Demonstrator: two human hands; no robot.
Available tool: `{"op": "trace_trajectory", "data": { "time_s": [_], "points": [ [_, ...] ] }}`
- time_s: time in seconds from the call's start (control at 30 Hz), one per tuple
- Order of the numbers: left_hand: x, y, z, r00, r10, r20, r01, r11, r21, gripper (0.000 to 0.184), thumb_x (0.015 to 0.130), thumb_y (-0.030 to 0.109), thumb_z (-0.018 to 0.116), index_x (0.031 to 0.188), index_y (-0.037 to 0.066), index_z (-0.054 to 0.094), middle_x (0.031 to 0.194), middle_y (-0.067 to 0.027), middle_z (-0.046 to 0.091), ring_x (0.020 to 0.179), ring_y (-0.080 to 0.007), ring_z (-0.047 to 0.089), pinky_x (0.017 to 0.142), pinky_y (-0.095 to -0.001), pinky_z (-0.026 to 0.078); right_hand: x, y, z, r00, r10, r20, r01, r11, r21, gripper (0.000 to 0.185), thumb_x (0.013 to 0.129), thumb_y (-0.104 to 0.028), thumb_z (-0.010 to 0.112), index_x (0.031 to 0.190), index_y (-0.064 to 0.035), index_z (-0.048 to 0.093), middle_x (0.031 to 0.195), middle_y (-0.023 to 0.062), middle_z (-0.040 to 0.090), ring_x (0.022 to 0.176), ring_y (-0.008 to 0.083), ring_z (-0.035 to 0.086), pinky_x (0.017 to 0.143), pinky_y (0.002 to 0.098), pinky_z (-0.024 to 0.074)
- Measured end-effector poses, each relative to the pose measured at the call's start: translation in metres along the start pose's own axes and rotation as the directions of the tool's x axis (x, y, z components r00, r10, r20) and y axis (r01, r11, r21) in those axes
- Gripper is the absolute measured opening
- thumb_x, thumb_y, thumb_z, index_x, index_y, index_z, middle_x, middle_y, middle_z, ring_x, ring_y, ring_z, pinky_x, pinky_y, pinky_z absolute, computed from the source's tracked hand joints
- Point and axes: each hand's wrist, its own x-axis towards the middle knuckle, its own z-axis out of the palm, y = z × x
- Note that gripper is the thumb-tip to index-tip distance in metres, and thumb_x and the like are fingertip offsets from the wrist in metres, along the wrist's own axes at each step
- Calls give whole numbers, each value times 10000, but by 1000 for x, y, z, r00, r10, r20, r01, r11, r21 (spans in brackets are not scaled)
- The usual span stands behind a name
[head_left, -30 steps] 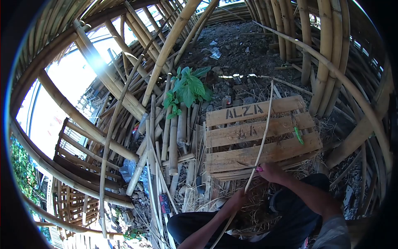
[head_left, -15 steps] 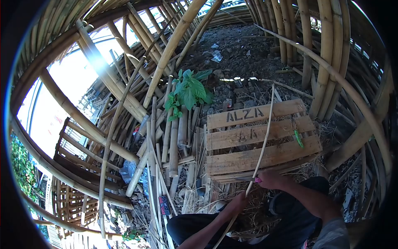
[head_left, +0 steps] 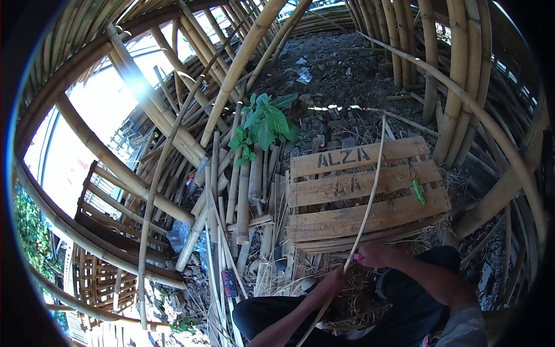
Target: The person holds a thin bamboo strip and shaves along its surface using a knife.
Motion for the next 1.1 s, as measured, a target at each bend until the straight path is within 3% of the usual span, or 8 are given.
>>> {"op": "trace_trajectory", "data": {
  "time_s": [0.07,0.13,0.3,0.37,0.5,0.67,0.87,1.1],
  "points": [
    [-3,2,-1,998,52,-21,-53,998,-26,326,894,246,449,1074,-25,479,884,-225,603,873,-321,602,755,-403,437,4,2,5,998,37,-57,-42,995,-86,274,780,-280,561,783,-12,620,708,216,616,738,386,618,678,475,485],
    [-1,8,-5,998,-60,22,59,998,30,282,921,221,446,1099,5,480,759,-41,521,710,-132,477,632,-321,422,9,15,-2,983,112,-145,-119,992,-44,277,779,-280,561,779,-10,620,712,220,616,739,385,618,679,475,485],
    [-3,14,-5,994,-91,56,90,996,12,273,913,215,452,1085,6,486,740,-54,509,709,-136,475,639,-325,416,5,18,-13,934,260,-245,-270,963,-8,272,775,-275,556,765,-11,622,717,225,613,735,385,618,676,477,483],
    [-3,12,-4,992,-107,68,106,994,15,270,911,212,455,1083,7,487,732,-56,504,706,-135,475,635,-324,415,-1,3,-9,994,70,-81,-73,997,-38,266,771,-270,557,753,-13,624,716,215,618,725,380,620,674,474,487],
    [-6,11,-3,999,-49,14,50,998,-27,243,902,204,459,1044,10,485,735,-63,506,705,-124,470,625,-315,411,4,4,8,999,32,15,-32,999,6,274,775,-272,556,754,-8,625,712,210,621,715,376,623,672,472,491],
    [1,3,-4,993,-110,38,110,994,2,243,899,210,465,1035,10,483,742,-67,507,706,-125,463,632,-314,409,12,29,-11,935,215,-281,-246,966,-80,279,773,-278,565,743,-6,622,699,215,618,705,378,624,668,473,495],
    [-5,9,-1,997,-56,48,56,998,1,276,905,223,468,1080,11,489,736,-30,499,694,-121,457,624,-310,407,0,3,4,997,0,-74,-5,997,-78,255,751,-268,581,735,-17,627,693,206,621,692,370,627,652,465,502],
    [-2,11,-7,995,-91,48,92,996,-20,207,909,206,440,1023,35,462,724,-19,475,662,-100,452,564,-280,398,8,8,-11,985,113,-133,-137,972,-189,248,767,-271,569,765,-31,630,698,201,624,694,365,631,651,462,505]
  ]
}}
